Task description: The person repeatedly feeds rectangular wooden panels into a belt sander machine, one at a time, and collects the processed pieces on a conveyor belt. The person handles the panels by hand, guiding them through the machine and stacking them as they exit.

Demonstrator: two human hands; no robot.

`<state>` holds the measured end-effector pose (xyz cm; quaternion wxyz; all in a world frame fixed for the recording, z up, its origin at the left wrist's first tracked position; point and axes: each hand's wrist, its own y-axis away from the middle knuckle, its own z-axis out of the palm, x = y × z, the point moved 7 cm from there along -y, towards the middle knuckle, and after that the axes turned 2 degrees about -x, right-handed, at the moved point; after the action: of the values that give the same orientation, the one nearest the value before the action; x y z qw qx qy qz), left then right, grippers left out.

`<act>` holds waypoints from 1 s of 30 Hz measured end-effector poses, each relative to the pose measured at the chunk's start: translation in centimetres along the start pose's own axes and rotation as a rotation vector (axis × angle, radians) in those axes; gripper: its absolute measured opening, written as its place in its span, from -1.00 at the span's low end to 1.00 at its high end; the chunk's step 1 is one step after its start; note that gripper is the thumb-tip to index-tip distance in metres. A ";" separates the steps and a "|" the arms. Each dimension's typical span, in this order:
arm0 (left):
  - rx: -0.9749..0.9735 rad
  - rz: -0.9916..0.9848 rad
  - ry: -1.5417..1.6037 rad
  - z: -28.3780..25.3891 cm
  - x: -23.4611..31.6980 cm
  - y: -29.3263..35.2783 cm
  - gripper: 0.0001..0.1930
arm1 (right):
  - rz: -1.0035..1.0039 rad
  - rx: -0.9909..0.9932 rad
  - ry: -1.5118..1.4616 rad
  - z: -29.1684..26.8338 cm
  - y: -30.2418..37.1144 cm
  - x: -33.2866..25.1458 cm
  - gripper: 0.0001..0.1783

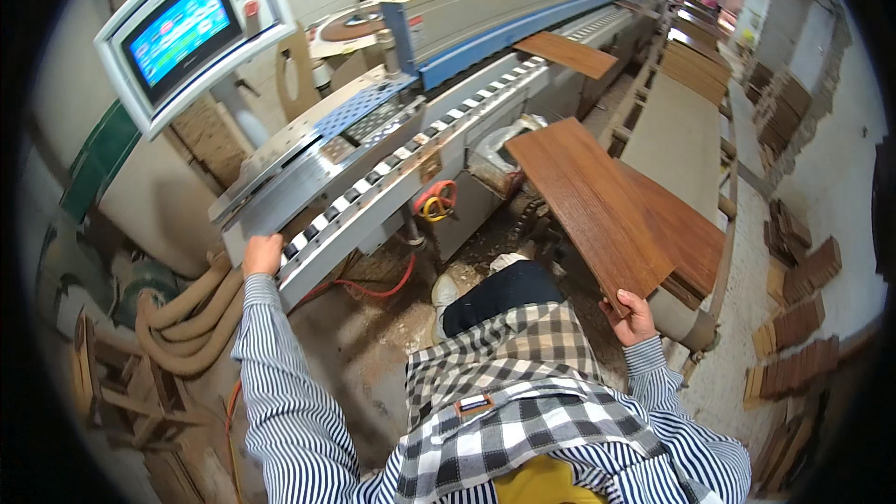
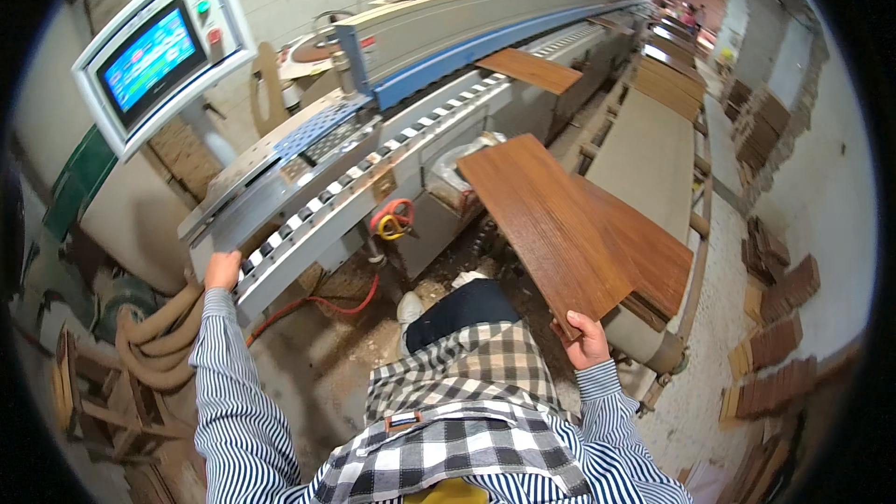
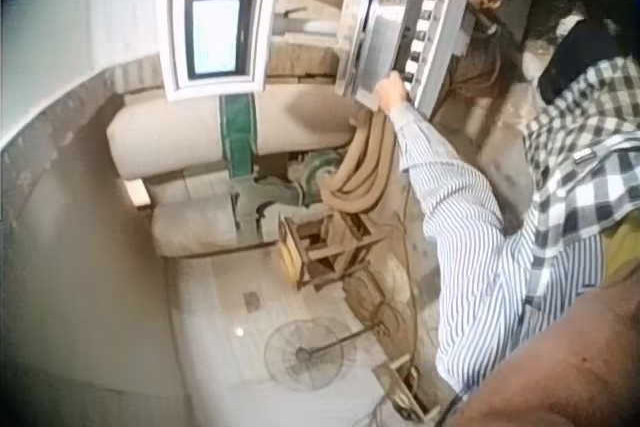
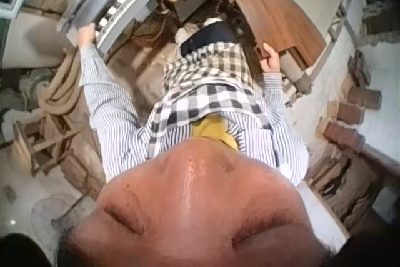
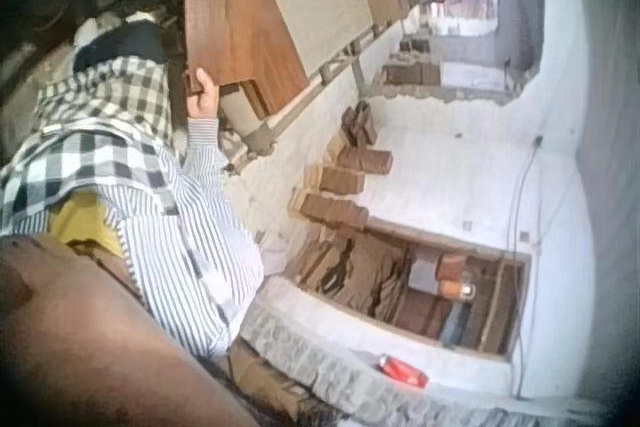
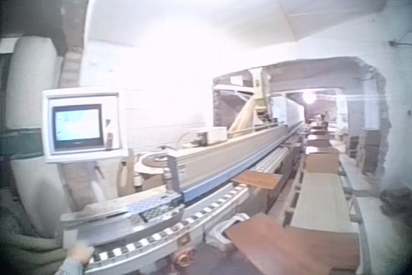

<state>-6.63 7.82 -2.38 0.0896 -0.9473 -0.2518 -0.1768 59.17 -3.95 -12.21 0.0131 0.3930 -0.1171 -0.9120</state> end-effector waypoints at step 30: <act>-0.088 -0.131 -0.025 -1.5 1.0 1.9 -0.67 | 0.422 -1.063 0.396 32.1 -2.7 18.6 -0.65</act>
<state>-5.26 6.30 -0.76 0.0327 -0.9340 -0.3063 -0.1812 23.39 3.01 -4.76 0.4100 0.4632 0.2840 -0.7326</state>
